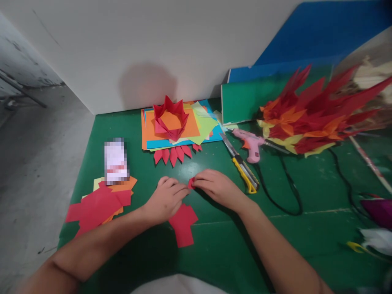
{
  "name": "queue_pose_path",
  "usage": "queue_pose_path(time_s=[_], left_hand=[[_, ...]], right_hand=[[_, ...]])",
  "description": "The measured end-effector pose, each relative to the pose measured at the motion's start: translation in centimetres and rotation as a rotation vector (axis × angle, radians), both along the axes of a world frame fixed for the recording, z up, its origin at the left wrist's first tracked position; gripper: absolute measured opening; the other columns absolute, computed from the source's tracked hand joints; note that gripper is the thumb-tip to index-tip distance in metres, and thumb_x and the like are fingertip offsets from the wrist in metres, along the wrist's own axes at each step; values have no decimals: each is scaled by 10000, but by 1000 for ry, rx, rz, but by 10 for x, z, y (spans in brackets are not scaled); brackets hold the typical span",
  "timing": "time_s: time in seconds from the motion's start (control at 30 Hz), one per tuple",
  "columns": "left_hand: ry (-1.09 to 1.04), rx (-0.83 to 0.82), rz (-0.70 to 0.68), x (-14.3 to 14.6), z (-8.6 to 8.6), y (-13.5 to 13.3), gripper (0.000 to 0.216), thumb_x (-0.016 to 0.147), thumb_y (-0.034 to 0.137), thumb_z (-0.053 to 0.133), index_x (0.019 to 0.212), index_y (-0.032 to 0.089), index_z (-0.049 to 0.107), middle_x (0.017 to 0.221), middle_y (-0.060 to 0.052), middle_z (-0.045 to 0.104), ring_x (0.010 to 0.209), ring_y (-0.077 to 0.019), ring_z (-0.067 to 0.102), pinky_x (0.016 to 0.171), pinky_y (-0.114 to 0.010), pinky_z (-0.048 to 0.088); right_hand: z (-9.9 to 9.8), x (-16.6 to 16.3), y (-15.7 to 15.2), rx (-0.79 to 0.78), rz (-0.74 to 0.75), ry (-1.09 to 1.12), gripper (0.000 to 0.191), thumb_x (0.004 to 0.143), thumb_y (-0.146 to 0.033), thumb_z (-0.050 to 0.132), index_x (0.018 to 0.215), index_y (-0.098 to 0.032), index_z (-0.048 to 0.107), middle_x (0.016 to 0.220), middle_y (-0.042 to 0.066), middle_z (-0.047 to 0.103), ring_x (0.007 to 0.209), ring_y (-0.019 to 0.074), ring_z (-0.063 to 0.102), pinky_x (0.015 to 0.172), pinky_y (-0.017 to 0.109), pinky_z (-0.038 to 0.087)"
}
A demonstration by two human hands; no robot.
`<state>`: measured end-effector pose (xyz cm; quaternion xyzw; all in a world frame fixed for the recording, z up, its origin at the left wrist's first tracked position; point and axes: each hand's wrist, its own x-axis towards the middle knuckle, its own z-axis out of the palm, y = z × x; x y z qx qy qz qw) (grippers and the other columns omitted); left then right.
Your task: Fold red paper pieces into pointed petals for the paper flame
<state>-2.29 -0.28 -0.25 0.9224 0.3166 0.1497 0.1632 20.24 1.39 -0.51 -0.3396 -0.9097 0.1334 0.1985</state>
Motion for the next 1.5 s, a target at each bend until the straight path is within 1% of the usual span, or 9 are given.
queue_pose_path(time_s=[0.13,0.27,0.4,0.57,0.67,0.73,0.9,1.17,1.5], left_hand=[[-50,-64,15,0,1,4,328,846,47,402,1069,195,591,1099,-3,655,936,-192,460,851,-362,303],[-89,-137,84,0,0,9,343,866,51,374,1112,185,574,1127,-22,637,964,-189,458,866,-351,313],[-4,-96,98,0,-1,9,399,853,45,381,1182,195,551,1257,-28,575,1012,-205,445,870,-377,293],[117,-21,67,1,1,8,409,870,86,404,1239,213,527,1300,-34,551,1034,-218,437,860,-400,280],[133,44,95,2,2,9,300,903,164,438,1148,237,593,1263,-33,563,1033,-226,433,845,-407,276],[102,64,149,4,1,10,231,927,226,450,1050,257,643,1173,-30,593,1007,-222,437,831,-400,277],[15,6,260,12,-2,13,201,919,349,516,887,249,687,982,-28,591,954,-202,455,794,-372,287],[-53,-149,369,18,2,16,134,876,314,590,817,241,686,937,-12,574,909,-186,472,775,-354,296],[-52,-183,409,24,3,14,39,831,235,632,815,228,667,923,-9,581,914,-194,479,766,-354,299]], right_hand=[[-1,1,1,-53,4,32,203,935,-267,476,920,-194,665,927,60,671,849,177,583,743,319,454],[0,-1,2,-50,-12,-9,221,939,-271,467,903,-213,678,897,50,671,827,170,580,708,304,443],[1,-2,2,-27,-18,-29,232,940,-280,464,882,-217,679,901,50,665,813,167,570,692,298,436],[-1,-4,2,-72,-41,36,180,920,-243,490,872,-197,656,899,57,652,824,169,562,725,305,435],[-3,-8,2,-133,-96,84,134,891,-213,518,833,-191,636,863,53,634,826,175,554,747,317,426],[-3,-11,1,-167,-137,111,105,867,-200,538,803,-188,621,845,48,623,816,176,547,744,318,418],[-3,-16,1,-218,-214,127,58,794,-157,586,744,-186,593,789,35,596,770,172,528,695,299,397],[-4,-18,2,-245,-241,158,72,777,-151,589,717,-189,576,720,14,568,717,159,513,656,278,374],[-6,-19,2,-258,-251,145,100,755,-122,601,717,-184,533,711,8,547,708,160,494,651,278,356]])
